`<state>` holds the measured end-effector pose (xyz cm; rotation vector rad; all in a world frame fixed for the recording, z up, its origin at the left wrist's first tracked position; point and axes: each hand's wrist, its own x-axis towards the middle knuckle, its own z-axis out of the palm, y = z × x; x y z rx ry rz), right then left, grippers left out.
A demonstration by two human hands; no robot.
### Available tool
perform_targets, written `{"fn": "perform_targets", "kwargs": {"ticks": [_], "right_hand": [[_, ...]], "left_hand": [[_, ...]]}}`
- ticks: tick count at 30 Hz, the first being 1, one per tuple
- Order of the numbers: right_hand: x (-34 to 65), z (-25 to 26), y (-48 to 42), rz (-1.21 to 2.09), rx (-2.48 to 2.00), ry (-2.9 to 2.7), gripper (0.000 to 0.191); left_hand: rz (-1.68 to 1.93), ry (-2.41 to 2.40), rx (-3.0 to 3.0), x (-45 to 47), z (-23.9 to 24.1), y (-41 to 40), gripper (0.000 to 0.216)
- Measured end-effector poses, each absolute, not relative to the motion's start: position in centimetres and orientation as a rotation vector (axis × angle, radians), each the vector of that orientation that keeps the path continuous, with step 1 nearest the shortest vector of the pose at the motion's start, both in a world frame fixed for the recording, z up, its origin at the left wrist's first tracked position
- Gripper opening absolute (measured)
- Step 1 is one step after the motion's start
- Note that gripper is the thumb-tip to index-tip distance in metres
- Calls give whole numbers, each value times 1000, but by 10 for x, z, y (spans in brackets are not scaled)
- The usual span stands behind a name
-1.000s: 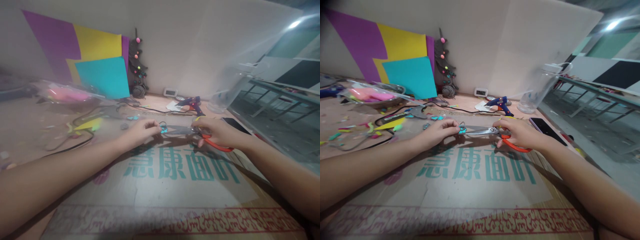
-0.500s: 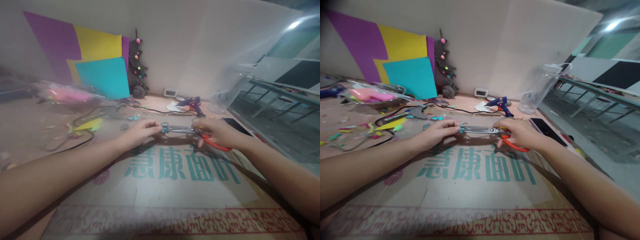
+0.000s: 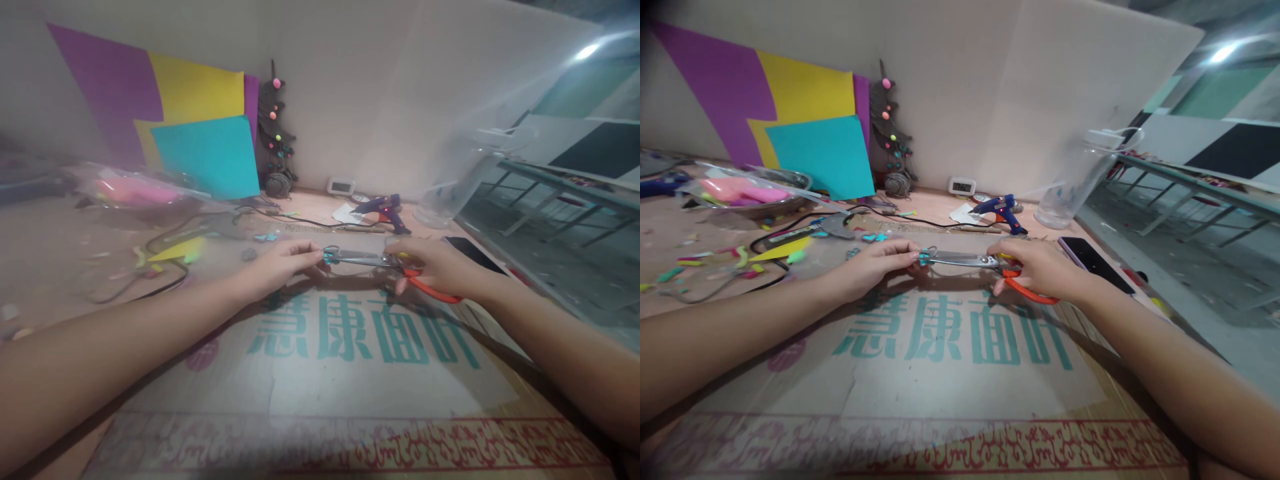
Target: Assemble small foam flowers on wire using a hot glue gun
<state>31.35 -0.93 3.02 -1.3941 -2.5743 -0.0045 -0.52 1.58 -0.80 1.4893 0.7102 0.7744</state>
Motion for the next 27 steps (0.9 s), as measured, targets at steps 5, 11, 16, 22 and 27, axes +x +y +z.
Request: {"fn": "perform_targets", "kwargs": {"ticks": [5, 11, 16, 22, 27], "right_hand": [[313, 29, -9, -41, -1388, -2566, 53], [315, 27, -7, -62, -1360, -2587, 53], [313, 28, -9, -74, -1382, -2559, 46], [310, 32, -10, 9, -1370, -2634, 39], [310, 31, -10, -73, -1344, -2647, 54]], "left_hand": [[786, 721, 1489, -6, -8, 17, 24], [781, 722, 1474, -6, -9, 18, 25], [773, 721, 1460, -6, -7, 16, 24], [771, 747, 1508, -4, -4, 15, 23], [767, 754, 1511, -4, -5, 15, 26]]}}
